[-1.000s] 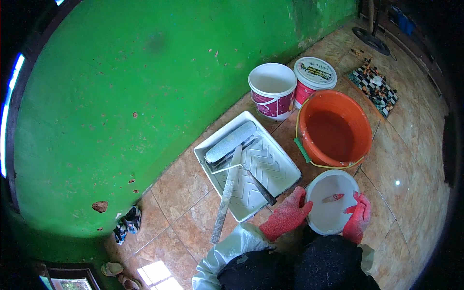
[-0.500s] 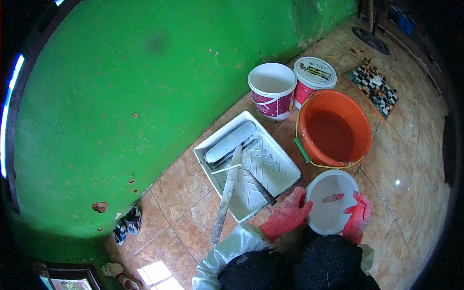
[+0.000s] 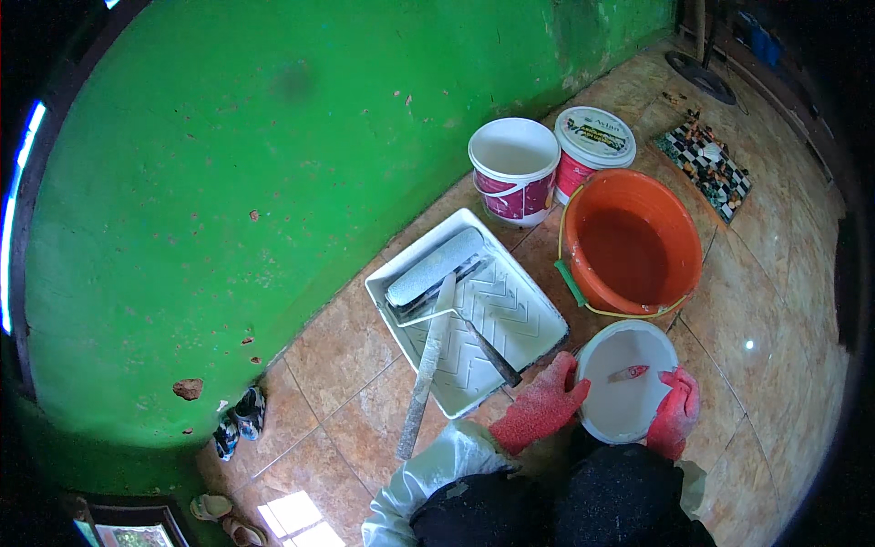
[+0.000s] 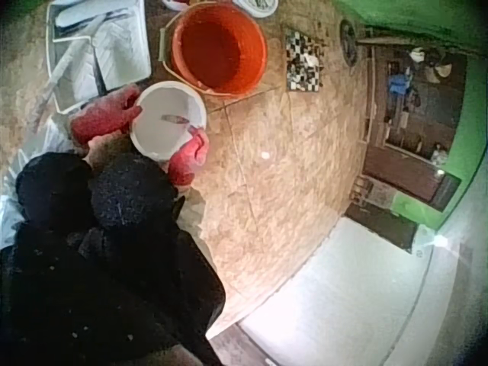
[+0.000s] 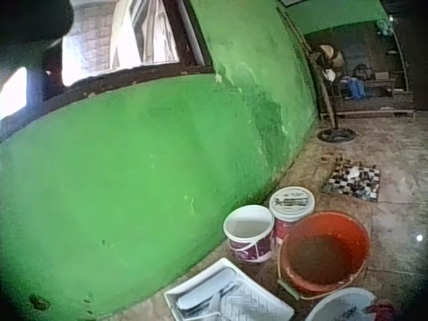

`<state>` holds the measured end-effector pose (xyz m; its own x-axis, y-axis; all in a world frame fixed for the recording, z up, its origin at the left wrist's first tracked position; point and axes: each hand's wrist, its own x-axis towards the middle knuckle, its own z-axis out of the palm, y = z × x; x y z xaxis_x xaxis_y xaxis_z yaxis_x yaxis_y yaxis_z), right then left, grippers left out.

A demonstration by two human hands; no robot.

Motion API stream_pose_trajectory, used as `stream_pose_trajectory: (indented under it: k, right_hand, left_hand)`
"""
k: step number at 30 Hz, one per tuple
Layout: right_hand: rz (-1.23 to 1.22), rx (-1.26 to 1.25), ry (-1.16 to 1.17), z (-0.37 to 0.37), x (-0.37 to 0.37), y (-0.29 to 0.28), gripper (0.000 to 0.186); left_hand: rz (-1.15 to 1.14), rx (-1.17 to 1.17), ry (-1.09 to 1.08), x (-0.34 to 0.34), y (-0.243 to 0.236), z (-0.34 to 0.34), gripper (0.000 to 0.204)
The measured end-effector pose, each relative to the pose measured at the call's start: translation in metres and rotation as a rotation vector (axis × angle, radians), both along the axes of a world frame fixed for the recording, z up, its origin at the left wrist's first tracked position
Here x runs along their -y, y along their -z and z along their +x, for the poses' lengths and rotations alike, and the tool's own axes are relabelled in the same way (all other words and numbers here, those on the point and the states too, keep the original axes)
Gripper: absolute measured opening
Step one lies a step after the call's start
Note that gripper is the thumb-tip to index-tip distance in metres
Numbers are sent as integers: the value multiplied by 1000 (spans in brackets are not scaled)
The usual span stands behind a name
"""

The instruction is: The person stirs white paint in a bucket using a scraper and then pours the paint into a roller tray, subsequently coating a paint roller in the tray.

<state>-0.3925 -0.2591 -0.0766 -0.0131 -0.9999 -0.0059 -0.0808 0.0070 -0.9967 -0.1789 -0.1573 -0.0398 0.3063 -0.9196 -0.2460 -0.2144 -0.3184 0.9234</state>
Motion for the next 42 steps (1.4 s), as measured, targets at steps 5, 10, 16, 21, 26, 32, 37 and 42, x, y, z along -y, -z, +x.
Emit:
stream_pose_trajectory:
  k: [5,10,16,21,26,32,37,42]
  right_hand:
    - [-55,-68,6,8,-3,-11,21]
    - [-63,2,-56,7,-1,-1,21]
    - [29,-48,-43,14,-7,-19,21]
    - [-64,-33,-47,9,-5,-15,20]
    - [-68,67,-73,7,-2,-4,18]
    - [-37,37,-32,5,-2,-1,17]
    - [-36,-32,-14,12,-5,-12,19]
    - [-40,-18,-17,0,0,1,21]
  left_hand:
    - [109,-146,9,0,-20,4,32]
    - [56,2,5,-2,-3,3,33]
    - [92,-80,-11,-2,-3,2,32]
    - [37,-55,3,-1,3,0,31]
    - [38,0,-7,-1,4,0,31]
    - [50,-30,-8,-1,0,0,31]
    - [47,-74,-9,-1,1,1,31]
    - [18,-23,1,1,-3,-1,31]
